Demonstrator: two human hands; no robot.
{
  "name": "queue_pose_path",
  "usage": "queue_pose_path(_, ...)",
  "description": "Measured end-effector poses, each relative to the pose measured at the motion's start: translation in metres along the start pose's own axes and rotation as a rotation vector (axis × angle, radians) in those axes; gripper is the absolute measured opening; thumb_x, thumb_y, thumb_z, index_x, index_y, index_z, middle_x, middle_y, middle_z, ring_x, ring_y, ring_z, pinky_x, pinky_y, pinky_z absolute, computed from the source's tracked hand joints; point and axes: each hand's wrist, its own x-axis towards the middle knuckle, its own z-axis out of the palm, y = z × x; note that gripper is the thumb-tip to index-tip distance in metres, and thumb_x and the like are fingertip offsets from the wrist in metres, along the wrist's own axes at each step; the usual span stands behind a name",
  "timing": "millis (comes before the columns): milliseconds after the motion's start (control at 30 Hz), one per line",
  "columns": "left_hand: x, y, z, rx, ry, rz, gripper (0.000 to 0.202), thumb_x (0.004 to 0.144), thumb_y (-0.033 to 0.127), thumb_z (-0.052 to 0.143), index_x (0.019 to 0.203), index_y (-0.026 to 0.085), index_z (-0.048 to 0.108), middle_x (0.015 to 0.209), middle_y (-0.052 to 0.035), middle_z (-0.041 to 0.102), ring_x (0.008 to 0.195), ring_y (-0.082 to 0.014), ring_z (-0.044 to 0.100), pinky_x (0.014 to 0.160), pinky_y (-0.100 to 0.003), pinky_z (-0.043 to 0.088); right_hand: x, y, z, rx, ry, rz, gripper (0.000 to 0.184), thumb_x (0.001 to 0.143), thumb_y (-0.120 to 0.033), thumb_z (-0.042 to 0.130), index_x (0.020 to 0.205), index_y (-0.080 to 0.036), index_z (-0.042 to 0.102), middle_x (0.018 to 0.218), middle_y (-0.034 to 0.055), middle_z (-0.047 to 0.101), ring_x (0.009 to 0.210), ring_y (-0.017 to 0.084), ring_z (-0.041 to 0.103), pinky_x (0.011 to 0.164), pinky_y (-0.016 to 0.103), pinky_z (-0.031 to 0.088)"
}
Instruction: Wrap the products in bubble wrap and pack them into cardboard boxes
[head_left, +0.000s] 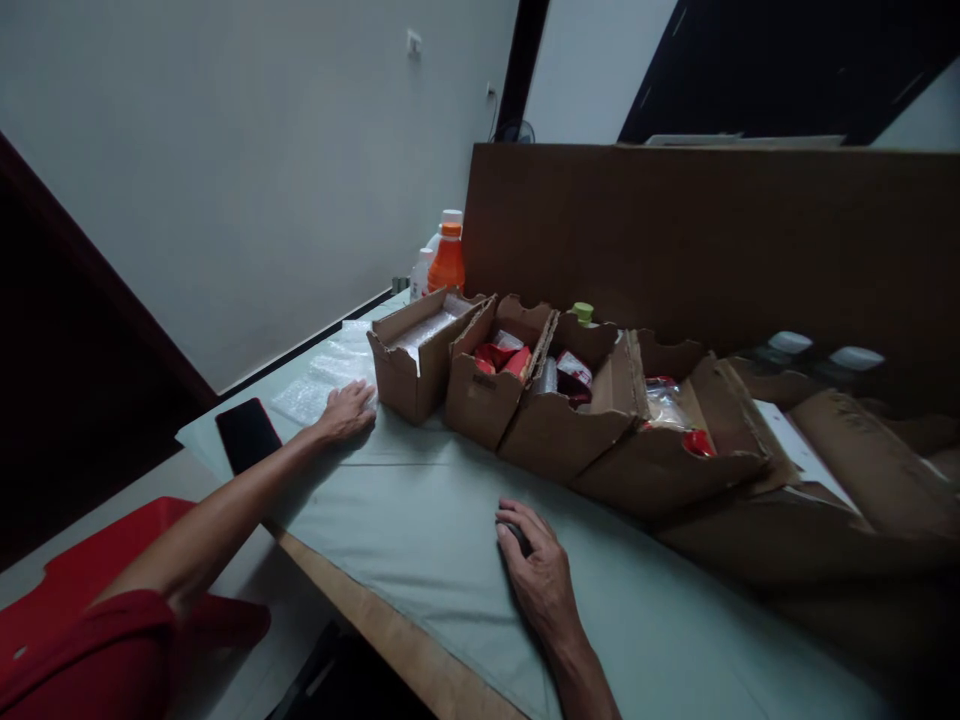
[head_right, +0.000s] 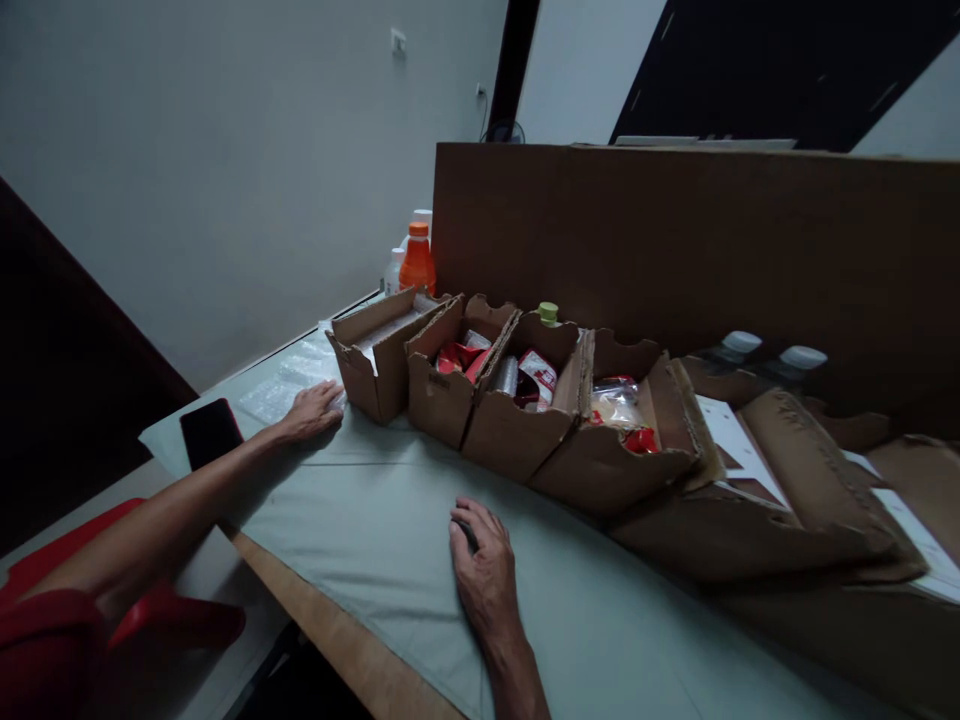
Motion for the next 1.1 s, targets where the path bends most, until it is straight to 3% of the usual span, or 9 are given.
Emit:
queue_pose_path(100, 0.008, 0.003, -0.009, -0.141, 0.075, 0.043, 0.076, 0.071, 0.033, 0.065, 0.143, 0.019, 0.046, 0.154, -0.0161, 0.044, 0.145, -0.0402, 0.033, 0.119, -0.06, 0.017, 0.0, -0.001, 0.0, -0.001, -0.003, -0.004, 0.022, 0.088, -0.034, 0.056, 0.093, -0.024, 0.075, 0.113, 0.0098, 0.074, 0.107, 0.027, 0.068, 0.097, 0.046, 0.05)
queue_pose_path(233, 0.021, 0.022, -0.012, -0.387, 0.117, 0.127, 0.098, 0.068, 0.04, 0.07, 0.152, 0.017, 0.025, 0.151, -0.0155, 0.046, 0.138, -0.0338, 0.044, 0.114, -0.05, 0.035, 0.0, -0.001, 0.001, -0.001, 0.008, 0.003, 0.022, 0.088, -0.034, 0.056, 0.092, -0.024, 0.076, 0.113, 0.01, 0.074, 0.107, 0.027, 0.067, 0.097, 0.047, 0.05)
queue_pose_path(333, 0.024, 0.04, 0.007, -0.543, 0.128, 0.129, 0.094, 0.066, 0.037, 0.071, 0.148, 0.016, 0.029, 0.138, -0.0151, 0.056, 0.123, -0.0316, 0.057, 0.101, -0.046, 0.048, 0.0, -0.002, 0.001, 0.001, 0.01, 0.01, 0.022, 0.087, -0.033, 0.057, 0.091, -0.024, 0.076, 0.113, 0.0102, 0.074, 0.107, 0.028, 0.067, 0.097, 0.047, 0.05)
queue_pose_path(467, 0.023, 0.053, 0.028, -0.682, 0.16, 0.102, 0.081, 0.062, 0.03, 0.072, 0.136, 0.015, 0.043, 0.126, -0.0118, 0.061, 0.116, -0.0296, 0.059, 0.098, -0.044, 0.049, -0.001, -0.003, 0.001, 0.007, 0.008, 0.008, 0.021, 0.087, -0.032, 0.056, 0.091, -0.024, 0.075, 0.114, 0.0102, 0.074, 0.108, 0.028, 0.067, 0.098, 0.047, 0.049)
queue_pose_path(700, 0.031, 0.06, 0.026, -0.784, 0.146, 0.061, 0.073, 0.058, 0.031, 0.073, 0.126, 0.014, 0.05, 0.118, -0.0095, 0.062, 0.11, -0.0283, 0.059, 0.097, -0.043, 0.049, -0.002, -0.005, 0.001, 0.029, 0.019, -0.002, 0.02, 0.087, -0.03, 0.056, 0.09, -0.024, 0.074, 0.113, 0.0093, 0.074, 0.107, 0.027, 0.067, 0.097, 0.046, 0.048)
queue_pose_path(933, 0.026, 0.068, 0.035, -0.8, 0.197, 0.006, 0.063, 0.061, 0.033, 0.071, 0.119, 0.016, 0.053, 0.112, -0.0076, 0.064, 0.107, -0.0265, 0.06, 0.096, -0.042, 0.048, -0.002, -0.007, 0.004, 0.041, 0.032, -0.001, 0.018, 0.085, -0.026, 0.057, 0.088, -0.024, 0.075, 0.111, 0.0091, 0.075, 0.105, 0.027, 0.068, 0.095, 0.047, 0.049)
queue_pose_path(1100, 0.023, 0.07, 0.035, -0.815, 0.215, -0.02, 0.061, 0.059, 0.035, 0.07, 0.115, 0.016, 0.054, 0.109, -0.0075, 0.065, 0.103, -0.0267, 0.062, 0.096, -0.043, 0.048, -0.004, -0.012, -0.001, 0.046, 0.105, 0.005, 0.021, 0.085, -0.027, 0.053, 0.089, -0.022, 0.074, 0.11, 0.0099, 0.075, 0.104, 0.025, 0.068, 0.095, 0.042, 0.051)
